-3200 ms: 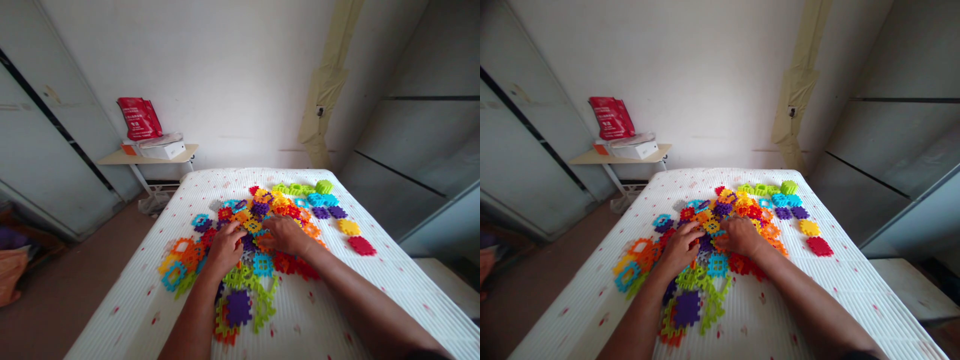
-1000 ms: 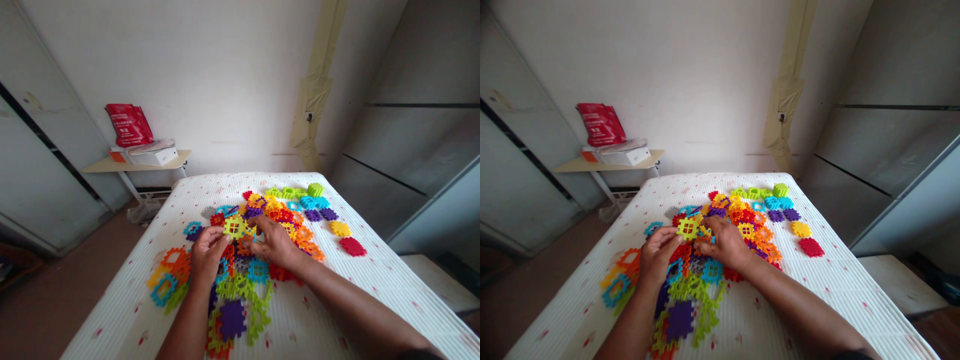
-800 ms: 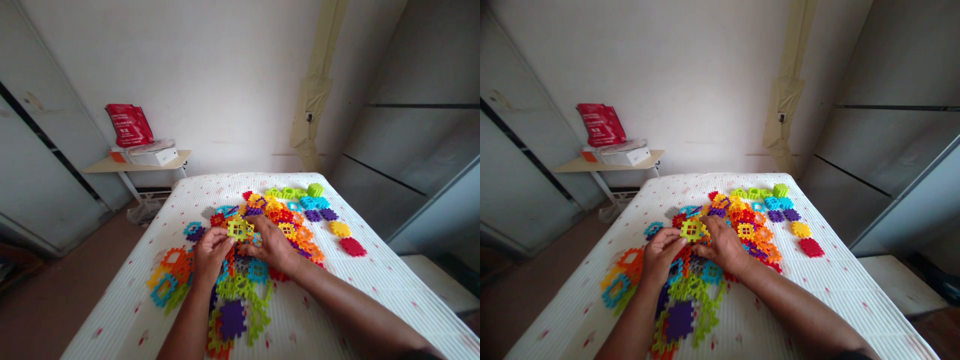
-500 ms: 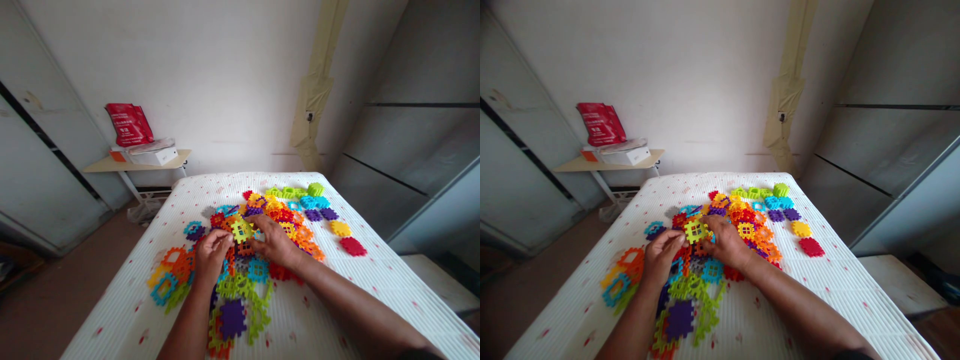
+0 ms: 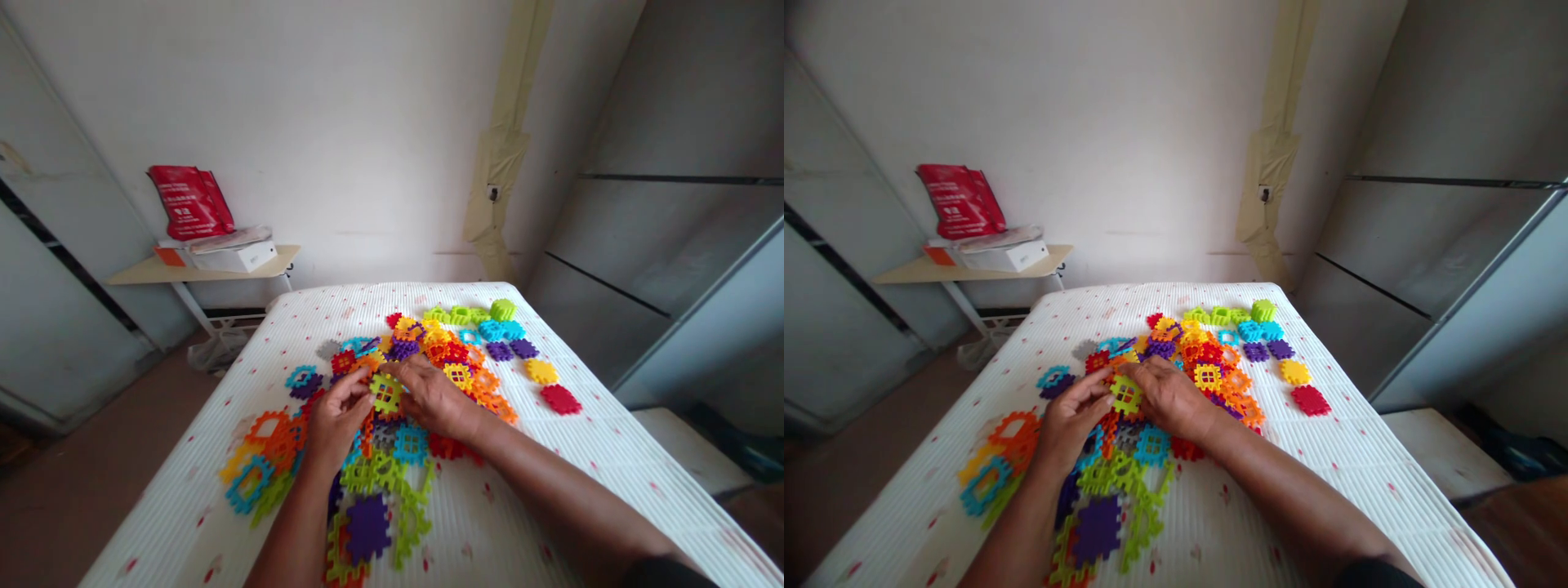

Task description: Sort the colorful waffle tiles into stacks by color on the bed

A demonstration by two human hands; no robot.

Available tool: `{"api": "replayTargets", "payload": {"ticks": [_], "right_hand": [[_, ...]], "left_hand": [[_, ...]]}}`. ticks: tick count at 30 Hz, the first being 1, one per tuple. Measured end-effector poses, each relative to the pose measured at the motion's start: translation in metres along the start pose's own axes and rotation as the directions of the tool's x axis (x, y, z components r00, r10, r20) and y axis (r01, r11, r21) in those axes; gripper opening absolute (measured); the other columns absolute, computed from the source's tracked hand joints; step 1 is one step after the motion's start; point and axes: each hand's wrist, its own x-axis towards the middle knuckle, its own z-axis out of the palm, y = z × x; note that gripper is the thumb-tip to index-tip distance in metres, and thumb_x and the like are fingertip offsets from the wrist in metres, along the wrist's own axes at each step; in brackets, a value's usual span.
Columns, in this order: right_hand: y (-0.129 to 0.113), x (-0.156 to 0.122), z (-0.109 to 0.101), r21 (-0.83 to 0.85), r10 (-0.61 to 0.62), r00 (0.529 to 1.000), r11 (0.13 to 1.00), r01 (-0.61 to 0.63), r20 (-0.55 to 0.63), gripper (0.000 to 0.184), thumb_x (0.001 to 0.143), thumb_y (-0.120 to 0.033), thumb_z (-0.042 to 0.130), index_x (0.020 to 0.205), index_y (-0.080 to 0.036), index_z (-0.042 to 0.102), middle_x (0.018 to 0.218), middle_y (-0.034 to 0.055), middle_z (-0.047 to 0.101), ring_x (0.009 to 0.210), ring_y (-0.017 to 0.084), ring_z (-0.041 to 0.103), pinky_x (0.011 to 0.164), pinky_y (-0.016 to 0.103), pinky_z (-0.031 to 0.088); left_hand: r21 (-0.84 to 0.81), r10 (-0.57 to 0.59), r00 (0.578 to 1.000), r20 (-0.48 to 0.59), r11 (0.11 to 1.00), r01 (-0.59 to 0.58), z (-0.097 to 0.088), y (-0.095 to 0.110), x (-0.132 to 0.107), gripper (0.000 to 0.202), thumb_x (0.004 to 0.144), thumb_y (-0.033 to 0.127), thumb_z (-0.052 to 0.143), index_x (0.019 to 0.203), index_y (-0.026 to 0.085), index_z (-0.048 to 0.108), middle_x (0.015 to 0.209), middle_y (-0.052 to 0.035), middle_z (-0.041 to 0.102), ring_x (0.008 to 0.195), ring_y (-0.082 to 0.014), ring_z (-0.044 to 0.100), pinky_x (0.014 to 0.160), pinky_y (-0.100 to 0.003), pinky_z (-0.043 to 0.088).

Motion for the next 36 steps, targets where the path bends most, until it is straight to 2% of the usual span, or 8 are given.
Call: {"api": "replayTargets", "payload": {"ticks": [4, 7, 12, 20, 28, 31, 33, 36], "right_hand": [[0.0, 0.001, -0.001, -0.067, 0.005, 0.991, 0.998, -0.013, -0.13, 0.045, 0.08, -0.006, 0.043, 0.124, -0.016, 0.046, 0.112, 0.0109, 0.06, 0.102, 0.02, 0.052, 0.088, 0.036, 0.045], [-0.005, 0.001, -0.004, -0.108, 0.0, 0.986, 0.994, -0.019, -0.167, 0.037, 0.083, -0.013, 0.047, 0.12, -0.016, 0.05, 0.114, 0.0114, 0.059, 0.104, 0.021, 0.051, 0.089, 0.038, 0.044], [-0.015, 0.003, 0.004, -0.236, -0.006, 0.996, 0.972, -0.014, -0.086, 0.044, 0.084, -0.031, 0.056, 0.123, -0.015, 0.05, 0.121, 0.0125, 0.056, 0.103, 0.024, 0.05, 0.086, 0.039, 0.045], [-0.015, 0.008, 0.006, -0.236, 0.066, 0.997, 0.97, -0.055, 0.04, 0.046, 0.08, -0.027, 0.06, 0.123, -0.013, 0.048, 0.119, 0.0126, 0.055, 0.104, 0.023, 0.049, 0.088, 0.036, 0.045], [-0.014, 0.012, 0.002, -0.207, 0.033, 0.991, 0.978, -0.006, 0.127, 0.033, 0.086, -0.026, 0.052, 0.117, -0.015, 0.049, 0.116, 0.0122, 0.055, 0.108, 0.021, 0.05, 0.089, 0.034, 0.046], [0.001, 0.013, -0.011, -0.196, -0.005, 0.987, 0.98, 0.037, 0.161, 0.041, 0.081, -0.025, 0.059, 0.118, -0.013, 0.049, 0.119, 0.0136, 0.054, 0.109, 0.021, 0.051, 0.09, 0.034, 0.045], [0.025, 0.015, -0.033, -0.24, 0.031, 0.99, 0.971, 0.002, 0.135, 0.047, 0.078, -0.023, 0.062, 0.121, -0.014, 0.048, 0.122, 0.0135, 0.053, 0.112, 0.021, 0.05, 0.092, 0.034, 0.044], [0.082, 0.019, -0.082, -0.413, 0.247, 0.969, 0.885, -0.216, 0.021, 0.051, 0.075, -0.02, 0.063, 0.124, -0.014, 0.049, 0.125, 0.0128, 0.052, 0.111, 0.021, 0.051, 0.092, 0.032, 0.044]], "left_hand": [[0.0, -0.028, 1.0, 0.011, 1.0, 0.028, -0.001, 0.001, 0.001, 0.045, 0.067, 0.036, 0.066, 0.106, 0.013, 0.063, 0.076, -0.0026, 0.068, 0.069, -0.015, 0.063, 0.067, -0.025, 0.05], [-0.04, -0.053, 0.998, -0.03, 0.998, 0.052, -0.002, -0.001, 0.001, 0.041, 0.066, 0.038, 0.068, 0.099, 0.014, 0.061, 0.076, -0.0027, 0.068, 0.067, -0.0151, 0.063, 0.064, -0.025, 0.05], [-0.075, -0.061, 0.997, -0.055, 0.996, 0.056, 0.0, -0.002, 0.001, 0.04, 0.065, 0.039, 0.069, 0.095, 0.016, 0.057, 0.073, -0.0018, 0.067, 0.064, -0.015, 0.062, 0.063, -0.025, 0.049], [-0.009, -0.051, 0.998, -0.033, 0.999, 0.051, 0.004, -0.002, -0.001, 0.036, 0.065, 0.04, 0.068, 0.09, 0.017, 0.056, 0.07, -0.0011, 0.067, 0.062, -0.014, 0.06, 0.061, -0.024, 0.047], [0.013, -0.062, 0.998, -0.005, 0.998, 0.062, 0.006, -0.004, 0.0, 0.04, 0.064, 0.043, 0.068, 0.089, 0.017, 0.054, 0.072, -0.0029, 0.068, 0.067, -0.0179, 0.064, 0.064, -0.028, 0.051], [-0.011, -0.057, 0.998, -0.018, 0.998, 0.057, 0.009, -0.001, -0.003, 0.044, 0.064, 0.046, 0.068, 0.094, 0.017, 0.054, 0.076, -0.0047, 0.069, 0.072, -0.0206, 0.067, 0.068, -0.031, 0.053], [-0.044, -0.044, 0.997, -0.058, 0.998, 0.042, 0.011, 0.003, -0.004, 0.049, 0.066, 0.048, 0.067, 0.102, 0.017, 0.054, 0.08, -0.0055, 0.069, 0.077, -0.0219, 0.068, 0.072, -0.033, 0.053], [-0.074, -0.038, 0.994, -0.099, 0.997, 0.031, 0.011, 0.006, -0.005, 0.055, 0.065, 0.047, 0.068, 0.109, 0.017, 0.053, 0.081, -0.0059, 0.07, 0.08, -0.0219, 0.068, 0.076, -0.033, 0.053]]}}
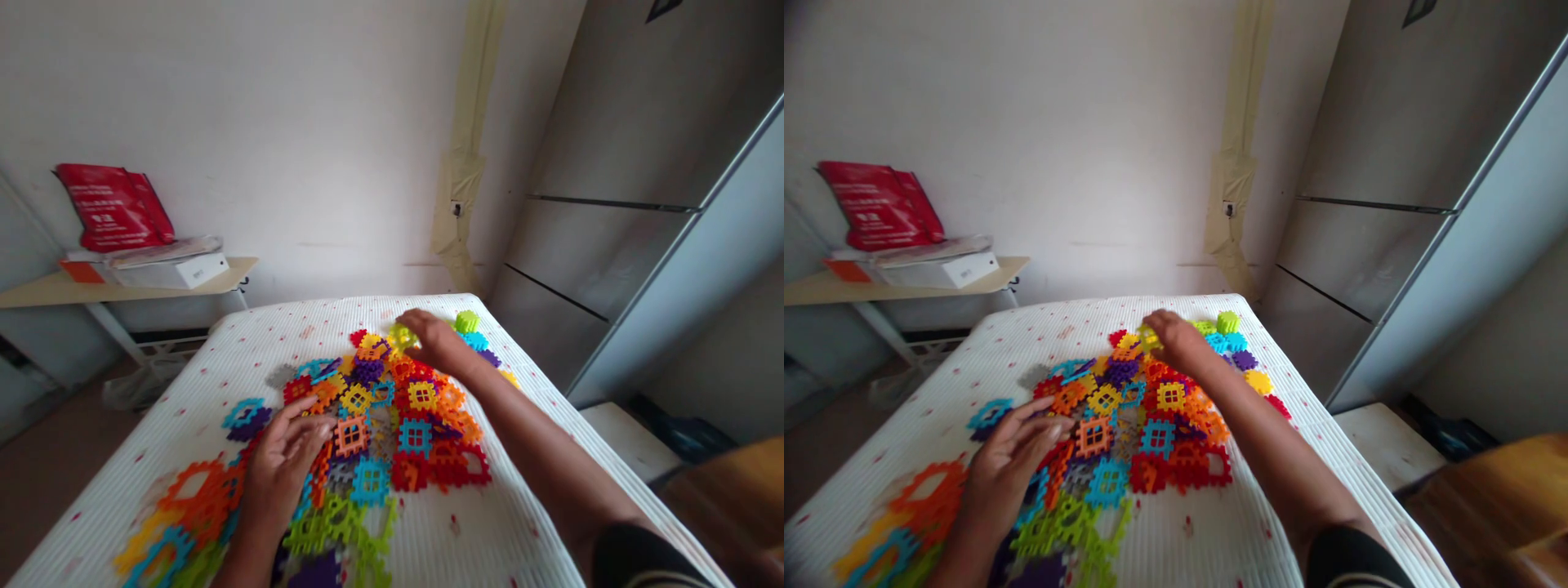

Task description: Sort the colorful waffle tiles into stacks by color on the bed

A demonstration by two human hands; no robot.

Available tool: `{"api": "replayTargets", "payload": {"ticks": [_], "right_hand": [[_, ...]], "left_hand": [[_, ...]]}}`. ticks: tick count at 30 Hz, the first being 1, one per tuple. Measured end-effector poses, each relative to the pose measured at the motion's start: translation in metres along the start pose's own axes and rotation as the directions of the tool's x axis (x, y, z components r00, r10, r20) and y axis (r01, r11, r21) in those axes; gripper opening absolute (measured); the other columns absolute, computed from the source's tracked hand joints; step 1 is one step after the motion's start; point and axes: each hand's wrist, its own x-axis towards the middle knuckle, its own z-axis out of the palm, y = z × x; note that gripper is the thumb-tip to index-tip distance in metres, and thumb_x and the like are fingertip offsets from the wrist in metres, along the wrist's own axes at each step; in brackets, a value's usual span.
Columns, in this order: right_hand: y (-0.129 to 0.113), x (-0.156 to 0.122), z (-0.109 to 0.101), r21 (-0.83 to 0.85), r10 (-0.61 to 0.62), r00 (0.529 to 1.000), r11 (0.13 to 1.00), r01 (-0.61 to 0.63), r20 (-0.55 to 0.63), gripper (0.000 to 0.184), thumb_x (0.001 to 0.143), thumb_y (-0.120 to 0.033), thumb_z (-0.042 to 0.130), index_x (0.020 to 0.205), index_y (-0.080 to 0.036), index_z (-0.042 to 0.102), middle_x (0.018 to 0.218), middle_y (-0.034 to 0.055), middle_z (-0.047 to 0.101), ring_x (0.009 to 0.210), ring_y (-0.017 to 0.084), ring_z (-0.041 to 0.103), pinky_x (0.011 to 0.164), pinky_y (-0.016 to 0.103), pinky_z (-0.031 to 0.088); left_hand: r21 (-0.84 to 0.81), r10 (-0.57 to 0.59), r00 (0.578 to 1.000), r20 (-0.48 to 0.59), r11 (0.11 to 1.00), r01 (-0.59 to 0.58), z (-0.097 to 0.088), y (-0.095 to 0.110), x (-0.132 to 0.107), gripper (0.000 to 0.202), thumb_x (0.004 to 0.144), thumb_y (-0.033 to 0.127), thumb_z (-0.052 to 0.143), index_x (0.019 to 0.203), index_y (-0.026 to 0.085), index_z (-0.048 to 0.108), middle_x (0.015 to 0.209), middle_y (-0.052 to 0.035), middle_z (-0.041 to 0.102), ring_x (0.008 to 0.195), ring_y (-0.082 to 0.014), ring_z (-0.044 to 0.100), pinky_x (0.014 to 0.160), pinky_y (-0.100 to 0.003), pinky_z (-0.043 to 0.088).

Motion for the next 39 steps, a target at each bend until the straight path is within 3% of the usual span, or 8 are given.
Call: {"api": "replayTargets", "payload": {"ticks": [3, 5, 9, 16, 22, 27, 39], "right_hand": [[0.075, 0.018, -0.014, -0.25, 0.234, 0.967, 0.947, -0.202, 0.102, 0.049, 0.074, -0.019, 0.064, 0.122, -0.015, 0.052, 0.122, 0.0129, 0.055, 0.111, 0.023, 0.052, 0.091, 0.031, 0.043], [0.113, 0.026, -0.012, -0.401, 0.357, 0.896, 0.885, -0.235, 0.262, 0.049, 0.074, -0.018, 0.064, 0.122, -0.018, 0.054, 0.125, 0.0115, 0.055, 0.113, 0.023, 0.052, 0.091, 0.029, 0.042], [0.151, 0.031, 0.009, -0.45, 0.437, 0.821, 0.856, -0.254, 0.367, 0.053, 0.068, -0.019, 0.071, 0.12, -0.02, 0.059, 0.118, 0.0113, 0.061, 0.106, 0.026, 0.058, 0.085, 0.031, 0.046], [0.163, 0.042, 0.038, -0.443, 0.474, 0.748, 0.856, -0.267, 0.465, 0.06, 0.061, -0.017, 0.075, 0.119, -0.024, 0.061, 0.115, 0.009, 0.064, 0.106, 0.028, 0.059, 0.082, 0.033, 0.047], [0.166, 0.048, 0.049, -0.386, 0.435, 0.747, 0.886, -0.257, 0.503, 0.062, 0.056, -0.023, 0.078, 0.116, -0.023, 0.063, 0.111, 0.007, 0.066, 0.102, 0.026, 0.06, 0.085, 0.031, 0.045], [0.163, 0.048, 0.051, -0.37, 0.411, 0.742, 0.899, -0.234, 0.529, 0.061, 0.056, -0.013, 0.076, 0.115, -0.02, 0.064, 0.114, 0.0077, 0.065, 0.103, 0.025, 0.06, 0.085, 0.029, 0.045], [0.155, 0.049, 0.048, -0.358, 0.411, 0.729, 0.902, -0.24, 0.547, 0.062, 0.055, -0.008, 0.074, 0.116, -0.019, 0.064, 0.114, 0.007, 0.065, 0.102, 0.025, 0.061, 0.083, 0.028, 0.047]], "left_hand": [[-0.01, -0.015, 1.0, -0.023, 1.0, 0.015, -0.003, -0.002, 0.002, 0.054, 0.065, 0.046, 0.069, 0.107, 0.016, 0.055, 0.084, -0.0068, 0.07, 0.08, -0.0218, 0.068, 0.078, -0.034, 0.053], [-0.001, -0.022, 0.999, -0.039, 1.0, 0.022, -0.005, -0.006, 0.004, 0.053, 0.064, 0.046, 0.07, 0.105, 0.015, 0.057, 0.085, -0.0072, 0.071, 0.08, -0.0219, 0.068, 0.078, -0.033, 0.054], [0.04, -0.022, 0.998, -0.059, 0.999, 0.024, -0.008, -0.01, 0.006, 0.053, 0.063, 0.047, 0.07, 0.104, 0.015, 0.059, 0.085, -0.0072, 0.071, 0.079, -0.0221, 0.068, 0.078, -0.033, 0.054], [0.083, 0.001, 0.995, -0.101, 0.997, 0.008, -0.009, -0.008, 0.005, 0.05, 0.064, 0.047, 0.069, 0.102, 0.016, 0.059, 0.084, -0.0067, 0.072, 0.08, -0.0224, 0.068, 0.078, -0.033, 0.055], [0.128, 0.01, 0.996, -0.092, 0.992, 0.002, -0.01, -0.011, 0.005, 0.047, 0.064, 0.048, 0.069, 0.098, 0.016, 0.061, 0.085, -0.0077, 0.072, 0.079, -0.0232, 0.069, 0.076, -0.034, 0.056], [0.124, 0.006, 0.995, -0.098, 0.992, 0.006, -0.012, -0.015, 0.006, 0.045, 0.064, 0.046, 0.07, 0.097, 0.017, 0.062, 0.085, -0.0068, 0.072, 0.079, -0.0221, 0.068, 0.077, -0.033, 0.056], [0.122, 0.013, 0.993, -0.117, 0.992, 0.002, -0.007, -0.009, 0.004, 0.043, 0.063, 0.048, 0.07, 0.093, 0.017, 0.063, 0.081, -0.0054, 0.072, 0.078, -0.0223, 0.068, 0.076, -0.033, 0.055]]}}
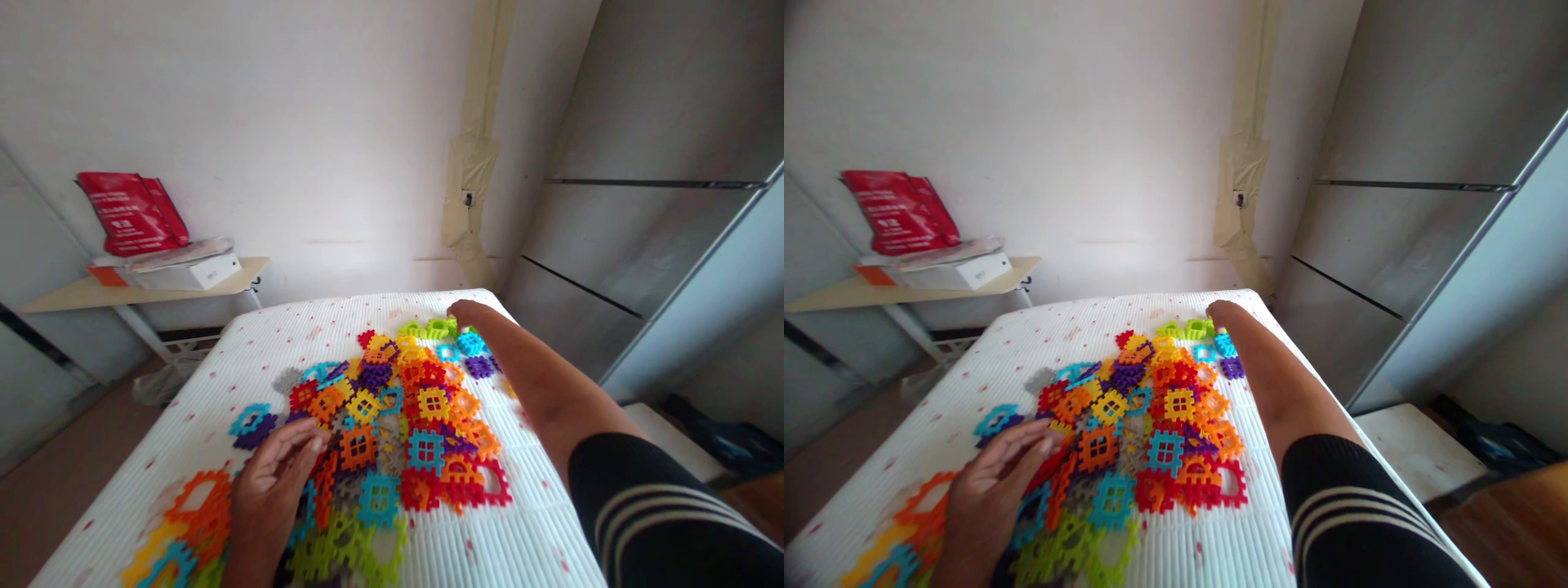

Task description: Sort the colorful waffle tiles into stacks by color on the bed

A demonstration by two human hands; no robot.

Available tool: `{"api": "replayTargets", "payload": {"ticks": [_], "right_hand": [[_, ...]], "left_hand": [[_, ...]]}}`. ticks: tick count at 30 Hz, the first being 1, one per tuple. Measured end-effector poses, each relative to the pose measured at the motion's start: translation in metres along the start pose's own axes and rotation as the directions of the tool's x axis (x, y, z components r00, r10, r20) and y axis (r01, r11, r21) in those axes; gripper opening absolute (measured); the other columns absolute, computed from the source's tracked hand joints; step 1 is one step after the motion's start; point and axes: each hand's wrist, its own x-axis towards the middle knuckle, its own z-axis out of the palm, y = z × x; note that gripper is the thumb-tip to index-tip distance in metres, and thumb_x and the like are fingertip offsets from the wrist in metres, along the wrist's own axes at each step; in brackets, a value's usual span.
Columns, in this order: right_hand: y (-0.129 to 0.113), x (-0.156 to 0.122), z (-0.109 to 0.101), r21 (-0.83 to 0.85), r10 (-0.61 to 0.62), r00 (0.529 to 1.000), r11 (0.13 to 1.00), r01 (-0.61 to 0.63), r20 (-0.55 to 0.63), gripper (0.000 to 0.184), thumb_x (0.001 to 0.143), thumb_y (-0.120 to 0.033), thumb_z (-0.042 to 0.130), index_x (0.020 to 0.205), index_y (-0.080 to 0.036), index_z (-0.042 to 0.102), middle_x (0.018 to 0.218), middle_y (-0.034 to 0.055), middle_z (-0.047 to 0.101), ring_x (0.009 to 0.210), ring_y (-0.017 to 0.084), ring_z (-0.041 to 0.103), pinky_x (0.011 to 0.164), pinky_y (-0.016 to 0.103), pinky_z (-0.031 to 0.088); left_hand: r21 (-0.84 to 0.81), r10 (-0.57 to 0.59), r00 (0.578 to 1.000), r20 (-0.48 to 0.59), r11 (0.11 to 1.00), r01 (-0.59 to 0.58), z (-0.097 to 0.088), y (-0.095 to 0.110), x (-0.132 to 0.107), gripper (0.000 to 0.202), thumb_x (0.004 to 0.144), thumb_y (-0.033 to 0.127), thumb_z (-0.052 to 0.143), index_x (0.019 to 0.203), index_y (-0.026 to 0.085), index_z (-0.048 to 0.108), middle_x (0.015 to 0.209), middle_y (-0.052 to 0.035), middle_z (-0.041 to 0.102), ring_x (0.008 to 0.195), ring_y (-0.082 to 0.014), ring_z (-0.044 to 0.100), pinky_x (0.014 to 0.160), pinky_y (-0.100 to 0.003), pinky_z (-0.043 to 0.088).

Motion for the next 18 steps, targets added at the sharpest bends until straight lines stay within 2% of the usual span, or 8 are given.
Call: {"api": "replayTargets", "payload": {"ticks": [4, 8, 10, 14, 18], "right_hand": [[-0.003, -0.01, -0.017, 0.029, 0.024, 0.997, 0.999, -0.022, -0.071, 0.062, 0.059, -0.007, 0.072, 0.118, -0.02, 0.062, 0.117, 0.0082, 0.064, 0.104, 0.025, 0.06, 0.084, 0.028, 0.047], [-0.018, -0.045, -0.022, 0.072, 0.017, 0.981, 0.997, -0.004, -0.191, 0.046, 0.074, -0.014, 0.061, 0.12, -0.02, 0.059, 0.117, 0.0078, 0.063, 0.104, 0.022, 0.059, 0.087, 0.027, 0.045], [-0.032, -0.071, -0.01, 0.139, -0.004, 0.969, 0.99, 0.04, -0.248, 0.038, 0.08, -0.017, 0.055, 0.117, -0.021, 0.06, 0.113, 0.0057, 0.065, 0.099, 0.019, 0.061, 0.085, 0.025, 0.045], [-0.065, -0.117, 0.027, 0.261, 0.032, 0.95, 0.964, 0.053, -0.31, 0.033, 0.087, -0.025, 0.048, 0.117, -0.018, 0.059, 0.118, 0.0101, 0.062, 0.101, 0.02, 0.06, 0.085, 0.026, 0.044], [-0.097, -0.135, 0.054, 0.268, 0.059, 0.955, 0.963, 0.022, -0.29, 0.029, 0.091, -0.034, 0.044, 0.107, -0.016, 0.061, 0.107, 0.0123, 0.064, 0.1, 0.022, 0.059, 0.085, 0.03, 0.043]], "left_hand": [[-0.023, 0.013, 0.998, -0.053, 1.0, -0.014, 0.002, 0.002, -0.003, 0.04, 0.065, 0.045, 0.069, 0.094, 0.018, 0.063, 0.081, -0.0047, 0.072, 0.077, -0.021, 0.068, 0.076, -0.031, 0.055], [-0.03, 0.017, 0.999, -0.044, 0.999, -0.018, -0.002, -0.003, 0.0, 0.04, 0.063, 0.042, 0.071, 0.093, 0.017, 0.064, 0.083, -0.0053, 0.072, 0.077, -0.0218, 0.068, 0.075, -0.032, 0.055], [-0.045, 0.007, 0.998, -0.057, 0.999, -0.01, -0.003, -0.006, 0.001, 0.039, 0.064, 0.041, 0.07, 0.094, 0.016, 0.064, 0.084, -0.0055, 0.072, 0.079, -0.0219, 0.068, 0.075, -0.032, 0.055], [-0.025, 0.014, 0.992, -0.122, 1.0, -0.018, -0.004, -0.006, 0.002, 0.034, 0.067, 0.041, 0.068, 0.092, 0.018, 0.066, 0.085, -0.004, 0.072, 0.08, -0.0202, 0.067, 0.074, -0.029, 0.054], [-0.005, 0.029, 0.983, -0.181, 1.0, -0.03, -0.004, -0.002, 0.002, 0.03, 0.068, 0.04, 0.066, 0.09, 0.018, 0.067, 0.085, -0.0028, 0.072, 0.079, -0.0192, 0.066, 0.075, -0.029, 0.053]]}}
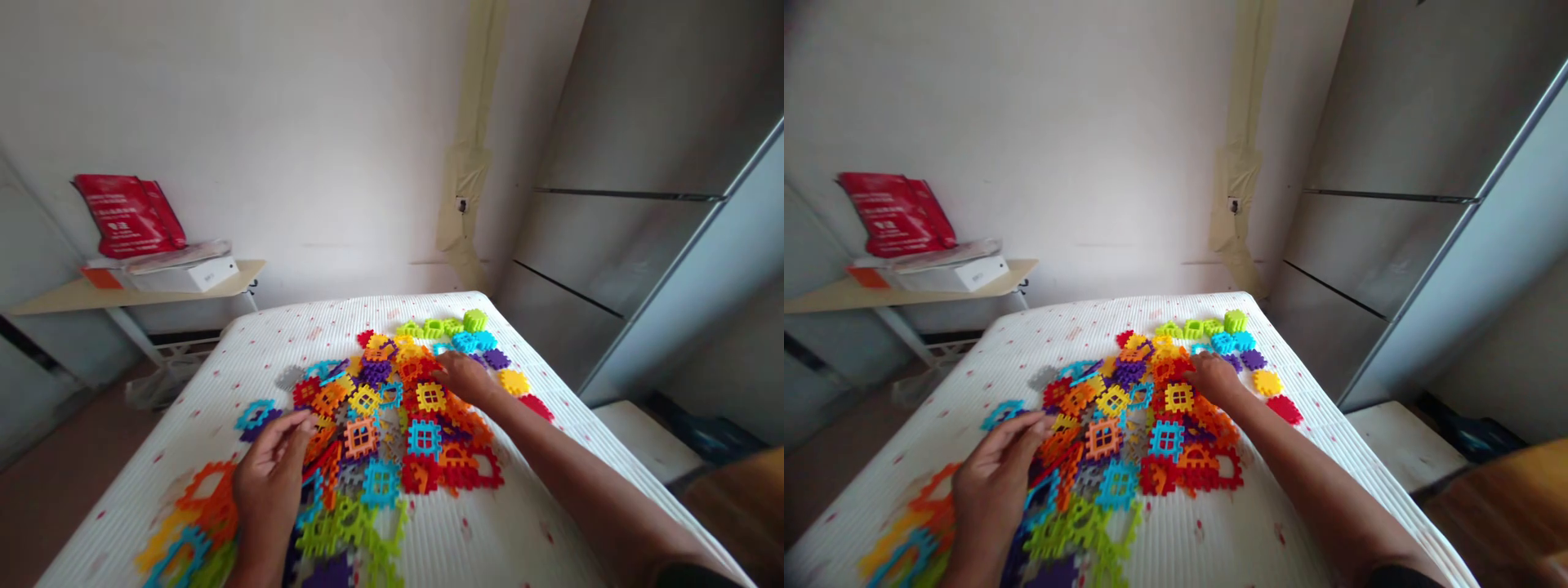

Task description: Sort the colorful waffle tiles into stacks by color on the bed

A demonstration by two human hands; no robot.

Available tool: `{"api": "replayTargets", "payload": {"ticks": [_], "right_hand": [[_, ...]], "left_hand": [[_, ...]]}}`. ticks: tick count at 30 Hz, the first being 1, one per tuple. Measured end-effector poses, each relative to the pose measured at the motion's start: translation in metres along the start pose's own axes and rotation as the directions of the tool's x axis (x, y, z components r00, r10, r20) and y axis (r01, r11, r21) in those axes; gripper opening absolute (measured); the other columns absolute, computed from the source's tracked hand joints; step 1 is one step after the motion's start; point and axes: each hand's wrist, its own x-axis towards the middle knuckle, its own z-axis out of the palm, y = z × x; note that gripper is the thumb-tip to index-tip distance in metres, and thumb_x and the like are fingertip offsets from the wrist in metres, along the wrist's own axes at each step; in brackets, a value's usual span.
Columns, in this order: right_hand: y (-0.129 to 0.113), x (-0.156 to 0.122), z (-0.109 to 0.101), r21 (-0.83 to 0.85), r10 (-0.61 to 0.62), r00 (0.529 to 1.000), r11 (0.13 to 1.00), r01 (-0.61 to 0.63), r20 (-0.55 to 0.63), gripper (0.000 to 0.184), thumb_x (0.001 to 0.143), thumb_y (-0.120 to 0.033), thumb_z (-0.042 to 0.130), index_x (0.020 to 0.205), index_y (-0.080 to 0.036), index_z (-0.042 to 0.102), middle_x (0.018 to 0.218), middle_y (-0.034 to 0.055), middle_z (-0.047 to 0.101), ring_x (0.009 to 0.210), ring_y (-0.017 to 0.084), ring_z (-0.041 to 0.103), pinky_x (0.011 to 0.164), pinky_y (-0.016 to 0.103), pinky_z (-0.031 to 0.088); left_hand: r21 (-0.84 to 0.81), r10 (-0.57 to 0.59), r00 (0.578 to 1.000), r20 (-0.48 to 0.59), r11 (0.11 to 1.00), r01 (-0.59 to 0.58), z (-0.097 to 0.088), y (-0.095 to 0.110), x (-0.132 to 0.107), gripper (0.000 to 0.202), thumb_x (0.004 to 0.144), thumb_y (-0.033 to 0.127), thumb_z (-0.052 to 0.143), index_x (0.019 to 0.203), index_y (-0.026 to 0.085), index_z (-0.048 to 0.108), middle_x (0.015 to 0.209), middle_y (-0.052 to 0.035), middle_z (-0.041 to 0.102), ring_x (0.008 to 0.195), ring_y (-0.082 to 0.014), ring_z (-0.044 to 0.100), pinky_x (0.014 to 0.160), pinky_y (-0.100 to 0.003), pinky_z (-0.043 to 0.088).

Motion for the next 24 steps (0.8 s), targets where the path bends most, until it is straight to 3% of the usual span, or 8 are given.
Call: {"api": "replayTargets", "payload": {"ticks": [5, 13, 19, 24], "right_hand": [[-0.024, -0.008, 0.016, 0.04, 0.036, 0.997, 0.999, -0.033, -0.067, 0.035, 0.093, -0.042, 0.038, 0.106, -0.018, 0.06, 0.106, 0.0134, 0.062, 0.102, 0.024, 0.055, 0.087, 0.036, 0.042], [-0.056, -0.015, 0.025, 0.17, 0.033, 0.993, 0.985, -0.013, -0.111, 0.037, 0.093, -0.044, 0.039, 0.11, -0.018, 0.058, 0.108, 0.0112, 0.059, 0.104, 0.022, 0.051, 0.087, 0.033, 0.042], [-0.08, -0.014, 0.024, 0.186, 0.0, 0.991, 0.982, 0.025, -0.13, 0.037, 0.092, -0.046, 0.039, 0.107, -0.018, 0.059, 0.106, 0.0111, 0.059, 0.102, 0.022, 0.052, 0.084, 0.034, 0.044], [-0.09, -0.013, 0.02, 0.189, -0.04, 0.991, 0.98, 0.064, -0.131, 0.035, 0.092, -0.044, 0.04, 0.104, -0.017, 0.06, 0.103, 0.0107, 0.06, 0.101, 0.022, 0.053, 0.084, 0.033, 0.043]], "left_hand": [[-0.005, 0.016, 1.0, -0.015, 1.0, -0.016, -0.003, -0.004, 0.004, 0.03, 0.069, 0.039, 0.066, 0.091, 0.018, 0.067, 0.082, -0.0025, 0.071, 0.075, -0.0178, 0.065, 0.069, -0.026, 0.052], [-0.021, 0.001, 1.0, 0.03, 1.0, 0.0, -0.001, 0.0, 0.002, 0.032, 0.071, 0.041, 0.063, 0.091, 0.017, 0.066, 0.083, -0.0033, 0.07, 0.077, -0.018, 0.065, 0.071, -0.027, 0.05], [0.17, 0.066, 0.997, -0.036, 0.984, -0.059, -0.005, -0.01, 0.01, 0.029, 0.071, 0.041, 0.06, 0.087, 0.018, 0.067, 0.085, -0.0049, 0.07, 0.082, -0.0205, 0.064, 0.079, -0.031, 0.049], [0.192, 0.05, 0.999, -0.02, 0.98, -0.045, -0.005, -0.017, 0.013, 0.032, 0.072, 0.041, 0.057, 0.09, 0.017, 0.066, 0.088, -0.007, 0.07, 0.082, -0.0216, 0.064, 0.078, -0.032, 0.049]]}}
